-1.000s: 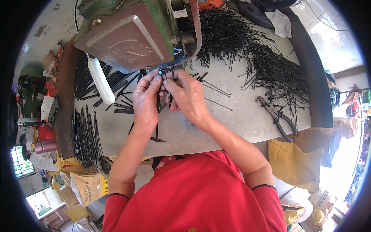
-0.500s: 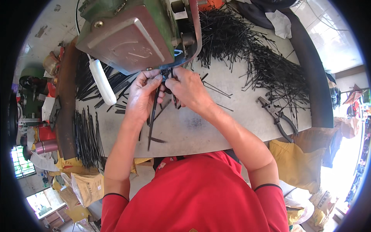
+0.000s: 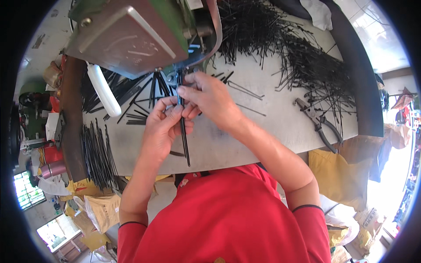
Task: The person repeatedly picks up thin black metal rods from a pile on a workbench and bends them using a small handheld tool. The bent rods are placed back on the table after each operation. The process is continuous and repetitive throughout the clip.
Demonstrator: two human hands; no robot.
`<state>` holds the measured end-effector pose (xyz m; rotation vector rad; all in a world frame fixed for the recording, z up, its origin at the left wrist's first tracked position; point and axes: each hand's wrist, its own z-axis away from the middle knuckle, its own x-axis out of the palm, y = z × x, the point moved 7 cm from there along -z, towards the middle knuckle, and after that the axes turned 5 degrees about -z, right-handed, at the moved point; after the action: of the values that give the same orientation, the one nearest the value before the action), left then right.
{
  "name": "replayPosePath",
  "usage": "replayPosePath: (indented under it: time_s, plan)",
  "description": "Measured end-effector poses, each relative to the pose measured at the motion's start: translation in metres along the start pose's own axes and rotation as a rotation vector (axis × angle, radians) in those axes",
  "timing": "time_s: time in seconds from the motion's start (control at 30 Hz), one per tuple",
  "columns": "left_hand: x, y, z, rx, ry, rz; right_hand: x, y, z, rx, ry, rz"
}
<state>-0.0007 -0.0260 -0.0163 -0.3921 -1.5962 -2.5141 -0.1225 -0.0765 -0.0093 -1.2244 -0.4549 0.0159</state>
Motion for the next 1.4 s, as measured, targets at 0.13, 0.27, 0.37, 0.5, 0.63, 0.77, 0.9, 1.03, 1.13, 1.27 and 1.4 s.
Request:
replayPosePath:
  time_s: [0.13, 0.27, 0.37, 0.5, 0.63, 0.77, 0.9, 1.03, 1.13, 1.27, 1.4]
  plan:
    - [0.003, 0.003, -0.001, 0.016, -0.018, 0.022, 0.001, 0.003, 0.0, 0.062, -0.045, -0.007]
    - [0.004, 0.005, 0.001, 0.015, -0.017, 0.031, 0.0, 0.007, -0.001, 0.068, -0.039, -0.021]
    - [-0.004, 0.003, -0.001, 0.005, -0.028, 0.013, 0.001, 0.008, -0.001, 0.052, -0.038, -0.05]
    - [-0.009, 0.007, 0.0, -0.008, -0.019, -0.042, 0.003, 0.007, 0.0, 0.082, -0.049, -0.083]
    - [-0.008, 0.005, -0.001, -0.004, -0.03, -0.034, 0.005, 0.01, -0.002, 0.084, -0.085, -0.079]
    - [-0.002, 0.011, 0.0, 0.006, -0.036, -0.014, 0.004, 0.007, 0.0, 0.099, -0.087, -0.084]
    - [-0.001, 0.01, 0.002, 0.015, 0.023, -0.045, 0.001, 0.006, -0.002, 0.096, -0.075, -0.066]
    - [0.007, 0.019, 0.01, 0.184, 0.062, -0.264, 0.0, -0.003, -0.002, 0.098, -0.087, -0.034]
    - [0.006, 0.024, 0.019, 0.269, 0.085, -0.481, 0.001, -0.01, 0.0, 0.116, -0.165, 0.017]
    - [0.002, 0.026, 0.019, 0.253, 0.087, -0.582, -0.009, -0.006, 0.003, 0.137, -0.155, -0.046]
    - [-0.037, 0.037, 0.0, 0.249, 0.181, -0.535, -0.024, -0.017, 0.001, 0.016, 0.033, -0.292]
